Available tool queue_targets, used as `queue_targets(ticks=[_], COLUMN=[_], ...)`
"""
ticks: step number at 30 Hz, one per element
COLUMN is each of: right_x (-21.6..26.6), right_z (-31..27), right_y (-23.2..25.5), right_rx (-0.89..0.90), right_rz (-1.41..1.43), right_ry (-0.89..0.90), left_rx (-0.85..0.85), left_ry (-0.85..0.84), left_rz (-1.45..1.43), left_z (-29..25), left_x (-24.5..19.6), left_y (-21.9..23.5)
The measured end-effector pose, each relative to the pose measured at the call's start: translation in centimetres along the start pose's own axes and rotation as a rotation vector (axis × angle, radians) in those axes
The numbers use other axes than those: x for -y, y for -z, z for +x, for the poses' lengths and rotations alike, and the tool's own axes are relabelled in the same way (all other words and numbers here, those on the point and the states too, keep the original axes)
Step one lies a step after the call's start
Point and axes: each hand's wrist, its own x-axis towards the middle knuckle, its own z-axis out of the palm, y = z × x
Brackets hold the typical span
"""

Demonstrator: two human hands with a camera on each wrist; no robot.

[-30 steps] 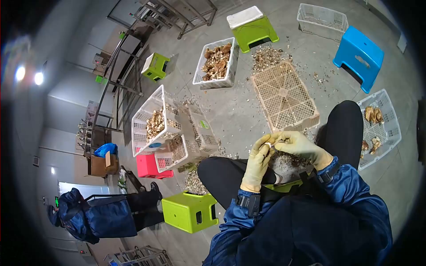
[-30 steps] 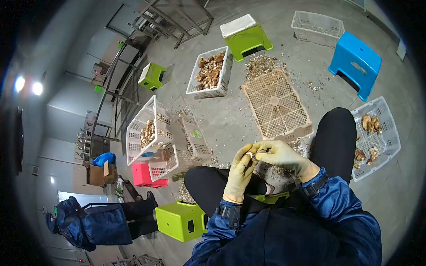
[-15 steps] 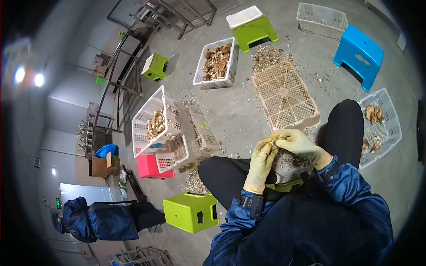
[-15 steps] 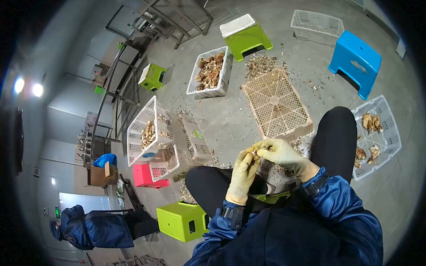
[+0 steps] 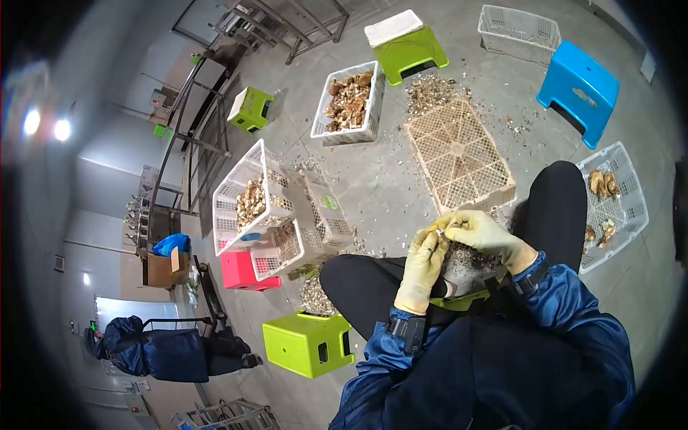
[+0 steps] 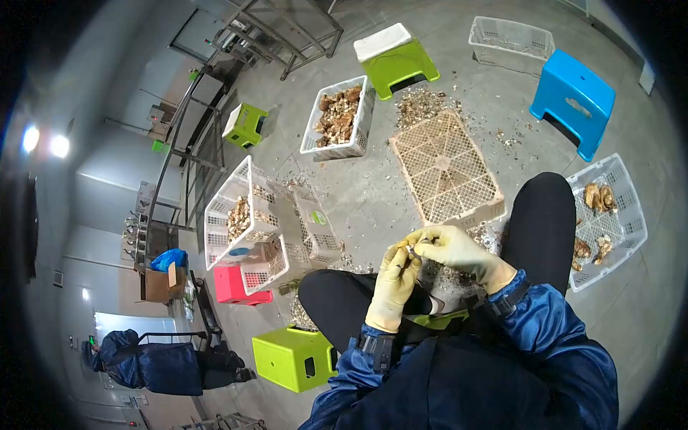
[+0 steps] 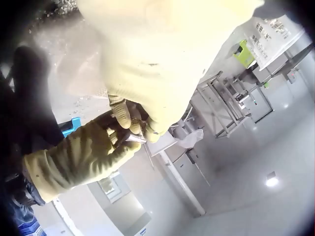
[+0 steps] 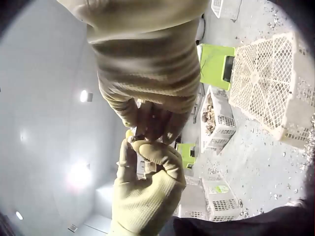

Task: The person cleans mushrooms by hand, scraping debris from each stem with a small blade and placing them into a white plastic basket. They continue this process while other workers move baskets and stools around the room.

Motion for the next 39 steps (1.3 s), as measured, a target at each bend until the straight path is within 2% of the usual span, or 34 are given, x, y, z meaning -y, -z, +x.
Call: queue_targets(ticks=[3,4,7,8,11,12,15,16,20,23,33,37,39], right_x=[-0.2,0.0,0.7,0.4,0.0,-0.7,-0.3,-0.4,-0.3,-0.5,-0.8,0.3,0.0], right_z=[0.0,0.1,-0.1,-0.1,-0.1,0.0,0.0,0.0,0.1,0.3,0.1,-0.1,-0.1], right_y=[-0.1,-0.1,-0.2,-0.3,-0.4,-0.4,-0.6,-0.3,-0.2,-0.1,0.1,0.0,0.2], right_rx=[-0.013,-0.020,-0.026,0.008,0.020,-0.003,-0.048,-0.047,-0.096,-0.055,0.059,0.055,0.013], right_rz=[-0.034,-0.037,0.009,0.068,-0.196,-0.146,0.043,0.095,0.074,0.072,0.006,-0.045,-0.017], right_ry=[-0.018,-0.032,-0.007,0.020,0.220,0.215,0.028,0.026,-0.016,0.022,0.013,0.027,-0.011], left_rx=[0.050,0.026,0.091,0.102,0.021,0.036,0.070,0.083,0.051,0.041,0.021,0.093,0.154], left_ry=[0.038,0.015,0.070,0.063,0.001,0.039,0.107,0.095,0.061,0.118,0.067,0.045,0.019], left_rz=[-0.011,-0.058,-0.117,-0.120,-0.014,-0.022,-0.165,-0.156,-0.118,-0.185,0.034,0.107,0.004], left_z=[0.2,0.0,-0.3,-0.2,0.0,0.0,-0.2,-0.2,-0.5,-0.4,-0.4,-0.5,-0.5], left_x=[0.0,0.2,-0.5,-0.5,-0.1,-0.1,-0.1,-0.1,-0.4,-0.7,-1.3,-1.3,-1.0], left_y=[1.0,0.5,-0.6,-0.7,-0.8,-0.3,0.0,-0.2,-0.6,-0.4,-0.5,-0.4,-0.7])
